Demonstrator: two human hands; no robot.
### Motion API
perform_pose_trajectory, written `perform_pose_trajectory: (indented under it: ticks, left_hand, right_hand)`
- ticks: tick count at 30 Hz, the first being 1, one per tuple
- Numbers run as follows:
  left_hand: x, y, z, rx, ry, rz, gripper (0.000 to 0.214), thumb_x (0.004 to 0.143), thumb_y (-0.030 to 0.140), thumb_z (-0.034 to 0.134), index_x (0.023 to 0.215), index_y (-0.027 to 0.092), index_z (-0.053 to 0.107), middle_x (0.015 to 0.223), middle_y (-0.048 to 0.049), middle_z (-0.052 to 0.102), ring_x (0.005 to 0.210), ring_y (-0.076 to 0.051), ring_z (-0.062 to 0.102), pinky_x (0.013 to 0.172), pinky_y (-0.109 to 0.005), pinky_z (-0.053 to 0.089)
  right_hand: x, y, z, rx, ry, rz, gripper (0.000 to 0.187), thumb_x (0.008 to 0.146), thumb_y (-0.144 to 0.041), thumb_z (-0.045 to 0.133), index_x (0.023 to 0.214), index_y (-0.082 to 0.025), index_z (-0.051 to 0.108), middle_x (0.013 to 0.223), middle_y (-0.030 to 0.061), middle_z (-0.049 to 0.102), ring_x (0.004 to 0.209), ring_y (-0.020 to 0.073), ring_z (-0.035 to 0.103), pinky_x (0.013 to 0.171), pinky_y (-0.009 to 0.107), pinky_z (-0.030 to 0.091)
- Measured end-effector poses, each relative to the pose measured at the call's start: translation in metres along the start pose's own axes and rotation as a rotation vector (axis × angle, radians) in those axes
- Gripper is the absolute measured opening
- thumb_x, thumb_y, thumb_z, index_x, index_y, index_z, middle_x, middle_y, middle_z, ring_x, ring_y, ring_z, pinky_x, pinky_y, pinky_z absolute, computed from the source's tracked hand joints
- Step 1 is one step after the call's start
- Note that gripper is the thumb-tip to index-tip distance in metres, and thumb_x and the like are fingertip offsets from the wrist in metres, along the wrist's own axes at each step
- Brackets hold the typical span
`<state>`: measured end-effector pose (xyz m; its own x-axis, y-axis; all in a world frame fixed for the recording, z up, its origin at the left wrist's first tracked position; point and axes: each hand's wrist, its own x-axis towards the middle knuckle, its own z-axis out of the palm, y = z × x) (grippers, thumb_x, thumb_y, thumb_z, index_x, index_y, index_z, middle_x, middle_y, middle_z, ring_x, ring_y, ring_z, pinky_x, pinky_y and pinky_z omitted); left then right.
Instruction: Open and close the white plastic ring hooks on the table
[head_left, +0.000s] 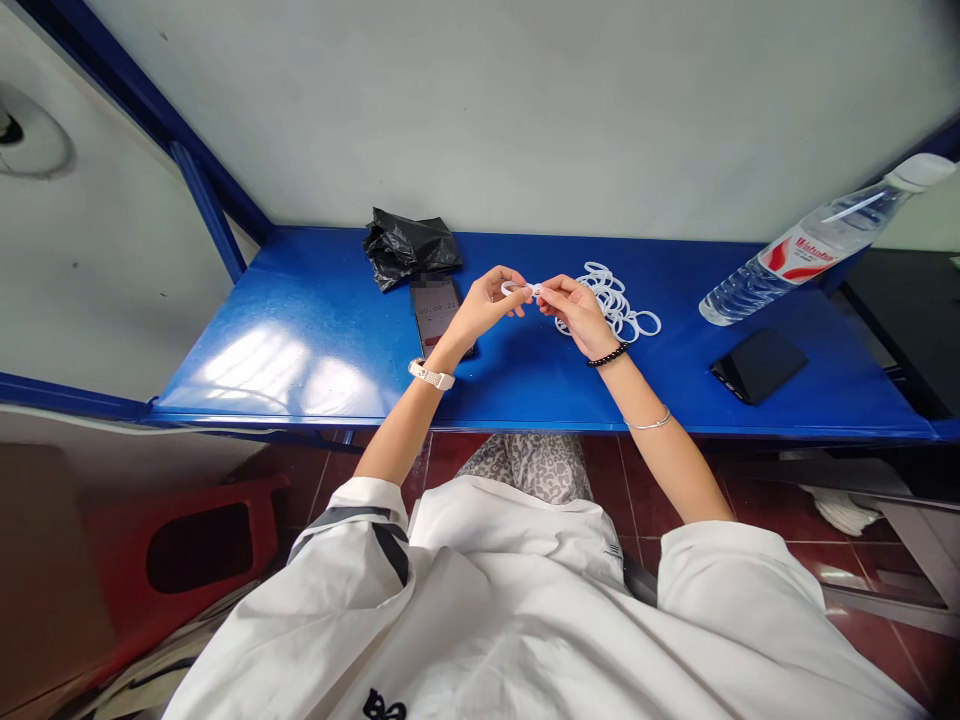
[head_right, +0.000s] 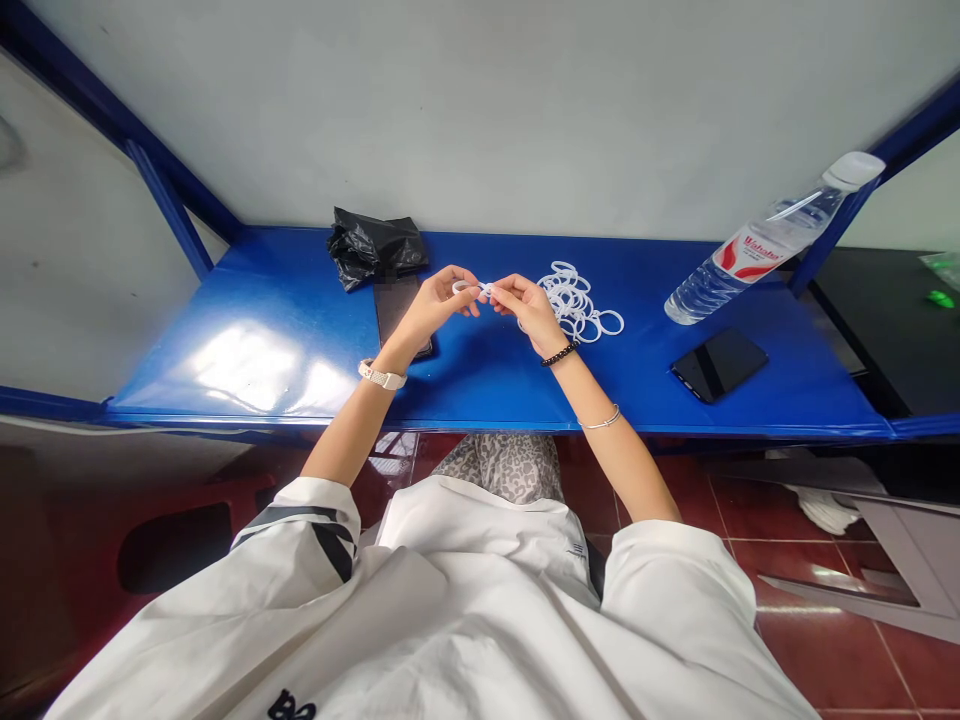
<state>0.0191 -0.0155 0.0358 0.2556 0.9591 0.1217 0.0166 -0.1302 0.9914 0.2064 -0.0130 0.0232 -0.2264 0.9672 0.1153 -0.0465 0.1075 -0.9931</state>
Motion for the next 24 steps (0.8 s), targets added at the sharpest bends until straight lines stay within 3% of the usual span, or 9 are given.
perform_pose_trajectory:
  ticks: [6,14,24]
  left_hand:
    - [0.0008,-0.0007,0.0003,0.018,-0.015,-0.038,0.028,0.093,0.037,0.073,0.111,0.016,0.068,0.085,-0.0028,0.077,0.071,-0.013,0.070,0.072,-0.026,0.054]
    - [0.0013,-0.0031,0.0007,0.053,-0.038,-0.092,0.035,0.095,0.050,0.071,0.086,0.016,0.068,0.077,-0.0035,0.075,0.066,-0.011,0.067,0.069,-0.025,0.051]
    - [-0.0031,0.0051,0.0019,0.035,-0.081,-0.081,0.033,0.098,0.046,0.068,0.084,0.018,0.058,0.075,-0.0013,0.072,0.069,-0.012,0.067,0.072,-0.025,0.051]
  right_hand:
    - [0.0019,0.0033,0.0003,-0.040,0.016,-0.040,0.055,0.070,-0.074,0.084,0.085,-0.024,0.067,0.082,0.0011,0.069,0.079,0.0159,0.062,0.078,0.031,0.054]
    - [0.0017,0.0036,0.0012,-0.088,0.015,-0.060,0.054,0.074,-0.074,0.082,0.083,-0.023,0.068,0.080,0.0012,0.069,0.080,0.0165,0.064,0.078,0.031,0.055]
    - [0.0023,0.0053,0.0025,-0.083,-0.004,-0.115,0.059,0.071,-0.079,0.081,0.083,-0.023,0.069,0.077,0.0004,0.068,0.076,0.0153,0.063,0.076,0.029,0.055]
